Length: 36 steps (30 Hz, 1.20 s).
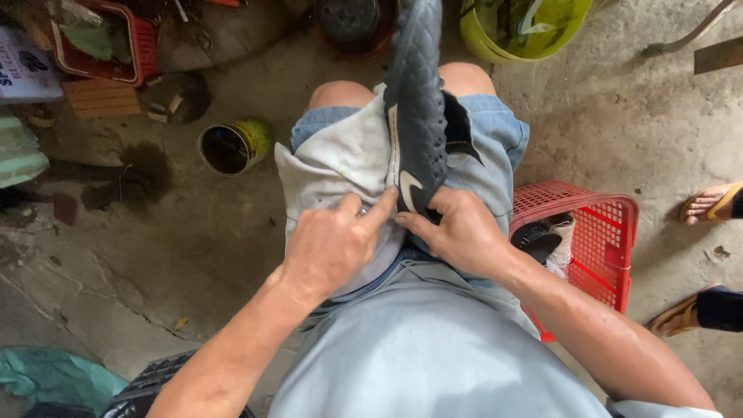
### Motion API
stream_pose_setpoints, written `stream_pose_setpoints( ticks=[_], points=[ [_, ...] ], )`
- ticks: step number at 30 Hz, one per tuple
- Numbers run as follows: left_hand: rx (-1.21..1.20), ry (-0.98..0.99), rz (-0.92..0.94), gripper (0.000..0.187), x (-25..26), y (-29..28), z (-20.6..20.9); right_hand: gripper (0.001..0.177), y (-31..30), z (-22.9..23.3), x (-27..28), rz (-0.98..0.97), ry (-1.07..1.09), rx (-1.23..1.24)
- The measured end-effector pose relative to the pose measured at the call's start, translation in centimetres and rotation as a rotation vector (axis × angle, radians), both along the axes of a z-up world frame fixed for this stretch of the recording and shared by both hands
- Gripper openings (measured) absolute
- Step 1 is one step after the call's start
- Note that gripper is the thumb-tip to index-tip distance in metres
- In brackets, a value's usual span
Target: Hand-sewing the upper part of a sneaker to the sole using a needle and thread in a repair shop.
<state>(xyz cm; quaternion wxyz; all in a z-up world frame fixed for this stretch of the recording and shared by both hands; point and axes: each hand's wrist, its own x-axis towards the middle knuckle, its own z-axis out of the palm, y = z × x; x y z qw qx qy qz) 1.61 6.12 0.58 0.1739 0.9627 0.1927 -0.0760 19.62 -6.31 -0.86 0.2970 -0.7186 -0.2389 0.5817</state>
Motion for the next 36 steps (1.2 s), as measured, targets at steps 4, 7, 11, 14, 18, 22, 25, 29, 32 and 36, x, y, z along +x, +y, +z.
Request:
stream_pose_setpoints(
  ticks=[4, 7, 11, 14, 18, 22, 25, 29, 32, 36],
  points=[
    [-0.214, -0.082, 0.076, 0.040, -0.2, 1.6, 2.4, 0.021, 0.5, 2.1, 0.8, -0.010, -0.020, 0.033],
    [-0.228, -0.061, 0.198, 0.031, -1.8, 1.4, 3.7, 0.025, -0.7, 5.3, 2.7, -0.091, 0.161, 0.172],
    [-0.062, -0.010, 0.214, 0.006, -4.0, 0.7, 4.5, 0.011, -6.3, 4.1, 6.6, -0.227, -0.367, 0.136],
    [-0.009, -0.095, 0.189, 0.010, -4.0, 0.4, 4.3, 0.013, -8.5, 2.5, 6.7, -0.063, -0.865, 0.277],
    [0.024, -0.099, 0.185, 0.015, -5.3, -0.1, 0.7, 0.029, -6.7, 1.6, 1.9, 0.087, -1.123, 0.550],
    [0.060, -0.128, 0.169, 0.014, -5.4, -0.2, 0.1, 0.009, -5.8, 2.2, 0.0, 0.201, -1.135, 0.605],
    [0.069, -0.121, 0.172, 0.014, -5.5, -0.5, -0.1, 0.019, -7.1, 5.5, 0.6, 0.123, -0.744, 0.604],
    [0.065, -0.166, 0.181, 0.010, -4.5, -0.5, 1.1, 0.008, -7.7, 8.9, 1.0, -0.162, 0.104, 0.796],
    [0.067, -0.184, 0.168, 0.011, -4.3, -0.4, 0.8, 0.009, -5.1, 8.4, 0.7, -0.181, 0.142, 0.777],
    [0.073, -0.223, 0.156, 0.015, -3.7, -0.5, 1.5, 0.017, -0.4, 6.0, -0.2, 0.097, -0.467, 0.387]
  ],
)
